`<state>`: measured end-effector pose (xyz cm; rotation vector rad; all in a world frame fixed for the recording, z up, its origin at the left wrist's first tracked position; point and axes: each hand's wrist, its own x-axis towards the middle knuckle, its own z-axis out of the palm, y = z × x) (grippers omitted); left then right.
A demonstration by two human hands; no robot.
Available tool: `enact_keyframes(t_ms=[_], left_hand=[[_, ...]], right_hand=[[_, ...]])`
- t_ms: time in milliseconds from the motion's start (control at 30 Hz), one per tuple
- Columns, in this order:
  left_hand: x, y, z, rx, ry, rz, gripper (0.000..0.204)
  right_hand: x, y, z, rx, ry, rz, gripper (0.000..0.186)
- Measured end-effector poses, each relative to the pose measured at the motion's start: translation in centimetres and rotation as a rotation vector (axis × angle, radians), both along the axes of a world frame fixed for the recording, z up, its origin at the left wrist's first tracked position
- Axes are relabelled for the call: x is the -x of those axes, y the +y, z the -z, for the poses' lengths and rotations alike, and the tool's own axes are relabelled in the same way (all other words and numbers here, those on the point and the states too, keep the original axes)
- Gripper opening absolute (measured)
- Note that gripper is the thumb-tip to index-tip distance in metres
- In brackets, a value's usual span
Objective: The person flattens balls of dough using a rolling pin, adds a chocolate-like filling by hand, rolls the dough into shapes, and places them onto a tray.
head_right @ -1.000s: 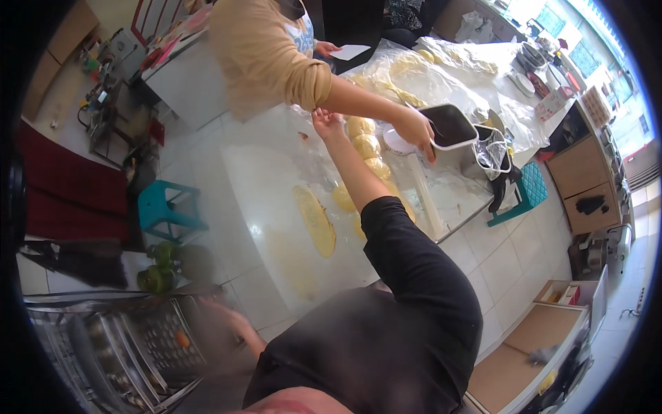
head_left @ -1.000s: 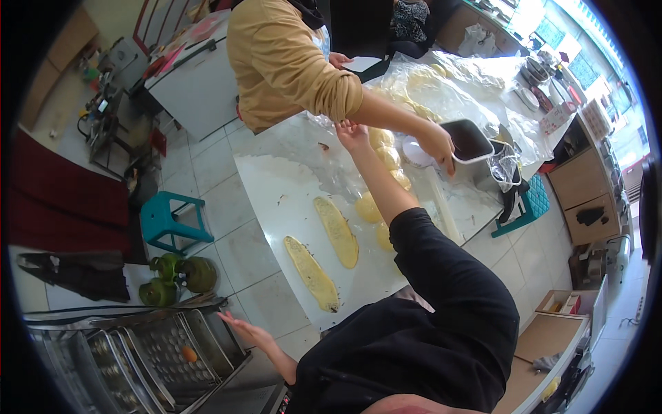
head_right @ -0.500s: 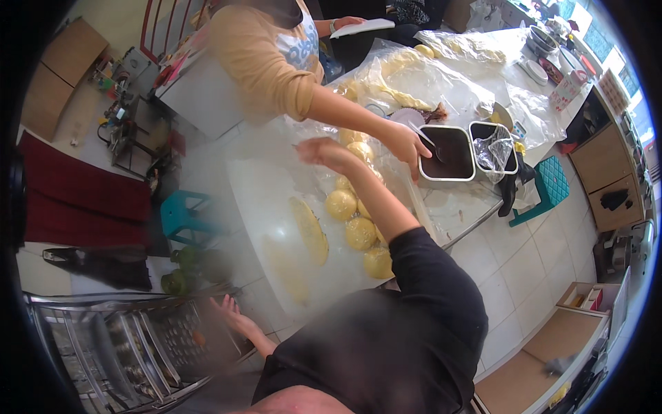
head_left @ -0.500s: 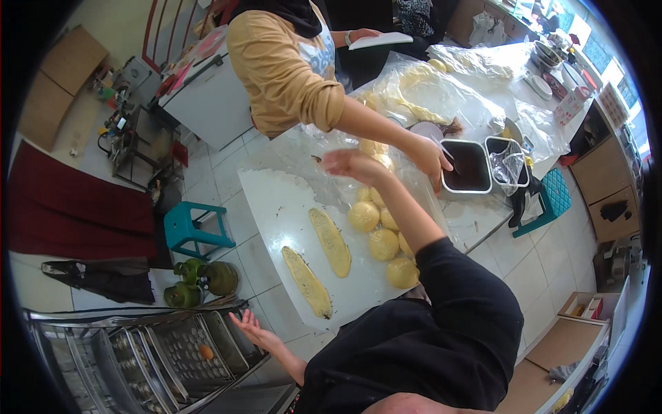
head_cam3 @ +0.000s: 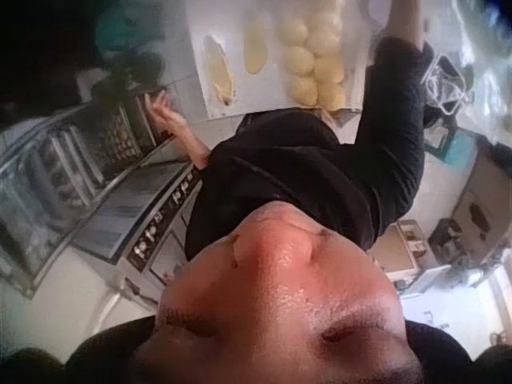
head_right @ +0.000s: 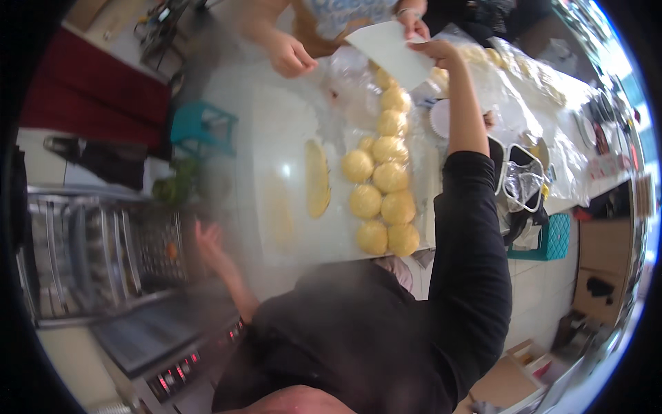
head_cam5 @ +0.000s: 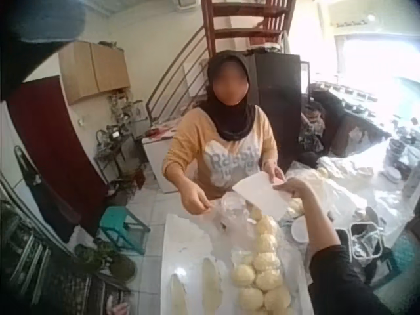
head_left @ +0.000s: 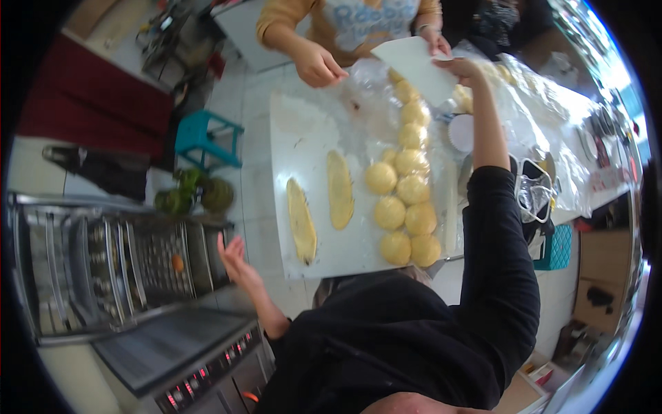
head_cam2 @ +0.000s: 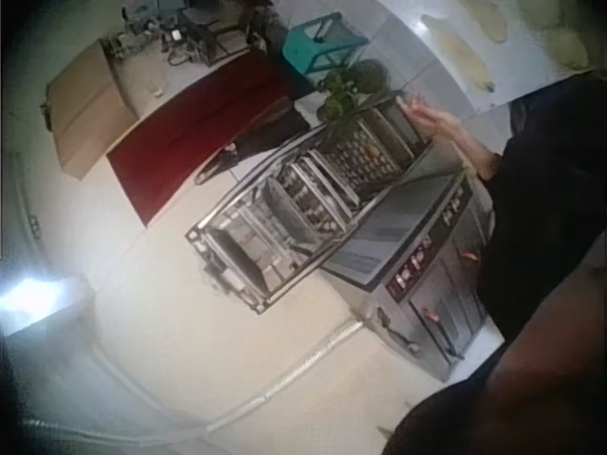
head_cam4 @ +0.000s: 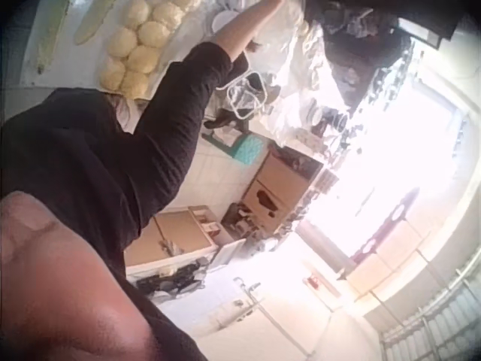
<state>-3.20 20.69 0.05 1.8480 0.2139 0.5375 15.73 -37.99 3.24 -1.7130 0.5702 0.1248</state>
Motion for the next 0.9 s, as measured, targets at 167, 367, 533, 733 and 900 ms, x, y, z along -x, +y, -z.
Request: enact_keyframes(t_ms=[167,367,533,733,900], left_hand=[[-3.4,-1.3,-0.2,-0.25,0.121,0.338,0.034],[-10.1,-7.1,4.4,-0.574,0.164,1.035,0.067],[-10.8,-10.9,7.4,-0.733,0.204,1.271,0.104],[-10.8,-11.7,7.8,-0.889,0.238,1.331,0.119],[-10.9,-11.5,8.3,-0.852,0.24,1.278,0.12]], right_hand=[[5.1,4.1,-2.5,-0.1,-0.226,0.117,0.038],[15.7,12.9,-0.8,-0.276,-0.311,0.129,0.037],[19.6,27.2,2.9,-0.057,-0.229,0.364,0.035],[19.5,35.4,3.0,0.634,-0.047,0.155,0.04],[17.8,36.7,2.6,0.764,-0.009,0.082,0.041]])
